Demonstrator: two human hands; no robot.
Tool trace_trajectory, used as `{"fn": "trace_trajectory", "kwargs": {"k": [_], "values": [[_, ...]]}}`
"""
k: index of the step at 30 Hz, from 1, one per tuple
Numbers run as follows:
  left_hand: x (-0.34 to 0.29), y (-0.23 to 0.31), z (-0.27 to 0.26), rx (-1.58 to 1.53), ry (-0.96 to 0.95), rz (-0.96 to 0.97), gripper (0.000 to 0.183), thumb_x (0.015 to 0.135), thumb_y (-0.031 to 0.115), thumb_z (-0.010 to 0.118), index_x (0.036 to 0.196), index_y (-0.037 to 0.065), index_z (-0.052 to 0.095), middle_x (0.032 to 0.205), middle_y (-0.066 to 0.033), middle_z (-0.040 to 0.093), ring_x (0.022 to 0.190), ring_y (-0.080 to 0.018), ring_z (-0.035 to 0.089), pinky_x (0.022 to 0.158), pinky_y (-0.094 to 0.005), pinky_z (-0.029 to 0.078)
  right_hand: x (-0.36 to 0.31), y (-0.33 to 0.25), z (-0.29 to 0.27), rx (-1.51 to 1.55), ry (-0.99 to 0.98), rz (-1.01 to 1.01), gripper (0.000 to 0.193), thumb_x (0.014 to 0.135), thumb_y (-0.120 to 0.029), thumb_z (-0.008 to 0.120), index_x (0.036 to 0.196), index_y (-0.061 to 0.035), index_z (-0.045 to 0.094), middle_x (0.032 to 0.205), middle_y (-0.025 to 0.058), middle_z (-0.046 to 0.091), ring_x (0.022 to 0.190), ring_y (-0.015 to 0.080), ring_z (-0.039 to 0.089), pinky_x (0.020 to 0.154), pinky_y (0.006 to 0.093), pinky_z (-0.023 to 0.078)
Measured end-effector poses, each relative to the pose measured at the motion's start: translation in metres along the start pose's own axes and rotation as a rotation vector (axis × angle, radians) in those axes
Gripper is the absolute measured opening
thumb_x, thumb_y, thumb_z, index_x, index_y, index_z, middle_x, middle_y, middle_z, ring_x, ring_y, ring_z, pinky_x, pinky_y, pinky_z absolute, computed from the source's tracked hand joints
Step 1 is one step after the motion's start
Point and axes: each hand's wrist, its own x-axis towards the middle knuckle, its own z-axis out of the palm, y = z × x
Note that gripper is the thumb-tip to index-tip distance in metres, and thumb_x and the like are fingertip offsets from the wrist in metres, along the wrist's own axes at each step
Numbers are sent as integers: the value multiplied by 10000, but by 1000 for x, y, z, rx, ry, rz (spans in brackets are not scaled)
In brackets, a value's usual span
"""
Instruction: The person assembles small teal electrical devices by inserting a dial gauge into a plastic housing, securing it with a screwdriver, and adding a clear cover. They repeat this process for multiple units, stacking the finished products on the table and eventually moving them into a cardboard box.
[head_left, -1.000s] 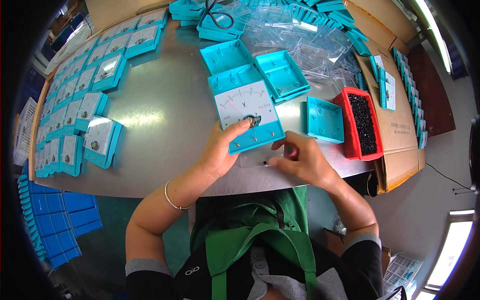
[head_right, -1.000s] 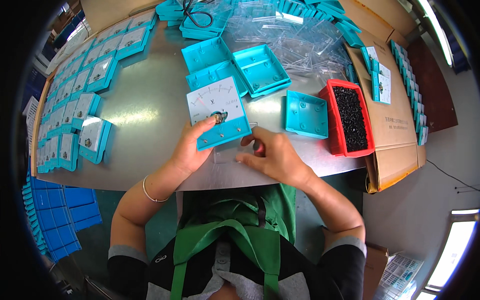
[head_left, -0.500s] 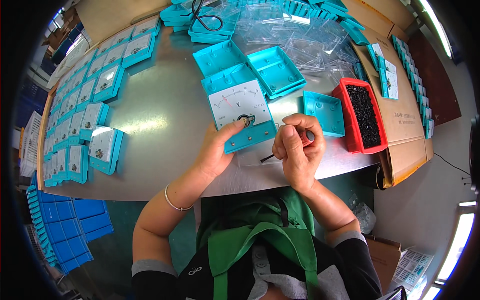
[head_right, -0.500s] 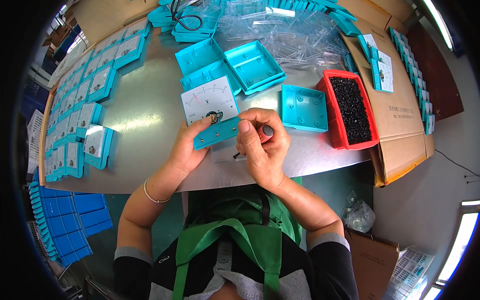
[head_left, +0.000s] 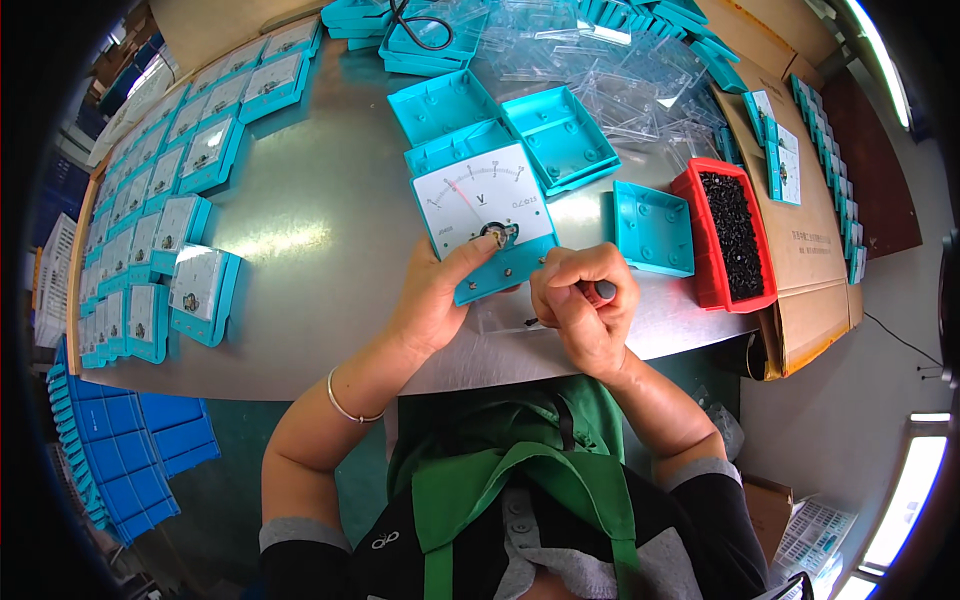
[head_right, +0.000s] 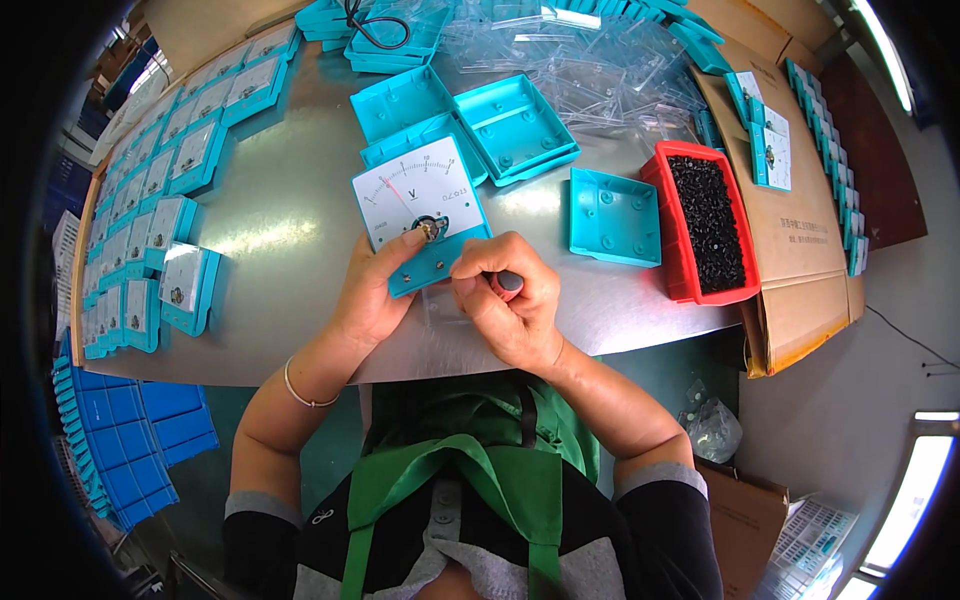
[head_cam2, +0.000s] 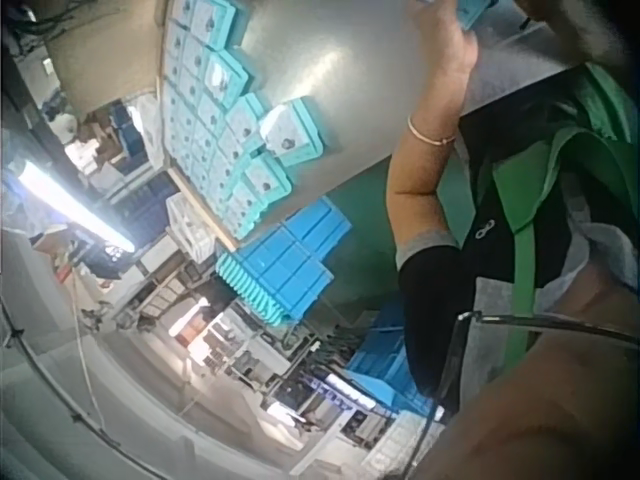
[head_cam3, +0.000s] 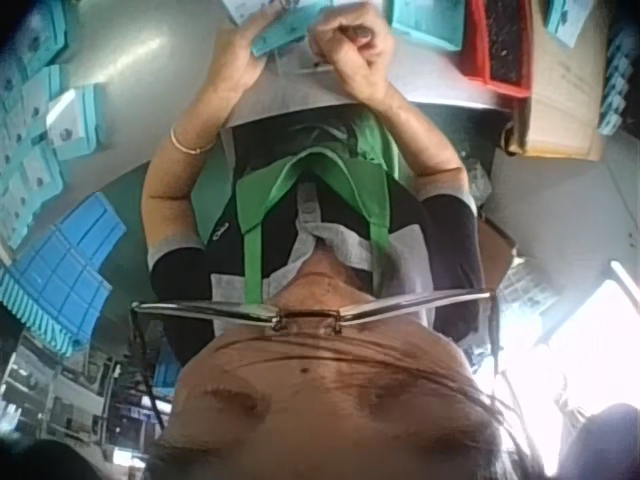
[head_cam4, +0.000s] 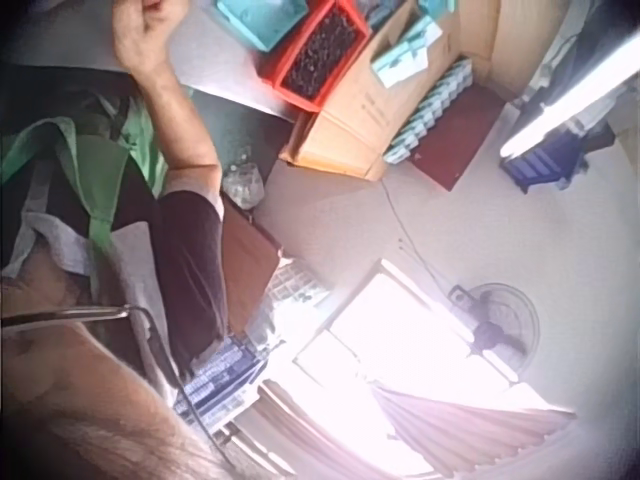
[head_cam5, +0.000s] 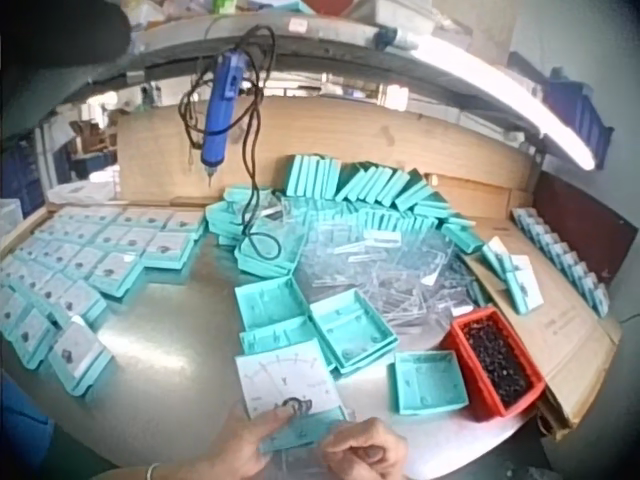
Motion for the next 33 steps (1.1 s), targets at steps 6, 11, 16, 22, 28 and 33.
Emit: {"fn": "trace_trajectory", "kwargs": {"k": [6,11,16,22,28,33], "values": [[2,3,-1,118,52,43,349,831,99,670,1142,20,531,1060,-95,622,887,-187,637,690,-339,555,-7,7,5,-196,-8,-134,145,831,120,454,906,3,494,705,47,511,569,76,430,509,215,340],[-9,12,-8,98,56,81,413,803,72,693,1170,-7,521,1093,-104,609,946,-198,618,789,-366,527,2,-31,-2,-132,80,56,82,862,33,508,926,-4,542,776,26,557,583,74,501,543,214,413],[-32,18,-6,123,-36,5,482,778,64,707,1202,-27,494,1122,-112,597,1020,-199,586,872,-367,490,10,-33,-42,-1143,-411,26,410,749,-96,682,1138,-27,572,1102,160,573,826,280,622,713,324,514],[-43,17,-10,108,-26,-10,528,763,21,690,1230,-28,449,1151,-131,584,1059,-216,582,917,-387,474,-20,-52,-44,-1245,-462,270,606,640,-179,796,1190,-62,570,1228,197,482,874,284,642,691,345,540],[-42,13,-9,169,-39,-9,505,786,47,682,1238,-15,465,1157,-104,583,1065,-188,566,918,-364,461,-13,-78,-58,-1183,-19,164,647,606,-219,839,1179,-41,596,1152,121,481,666,105,480,586,242,465],[-39,6,-6,-32,-110,-138,431,924,220,518,1285,1,428,1184,-139,578,1032,-244,607,824,-390,535,14,-70,-25,-897,-158,302,660,631,-229,849,1219,-66,597,1172,128,486,694,103,492,584,241,462]]}}
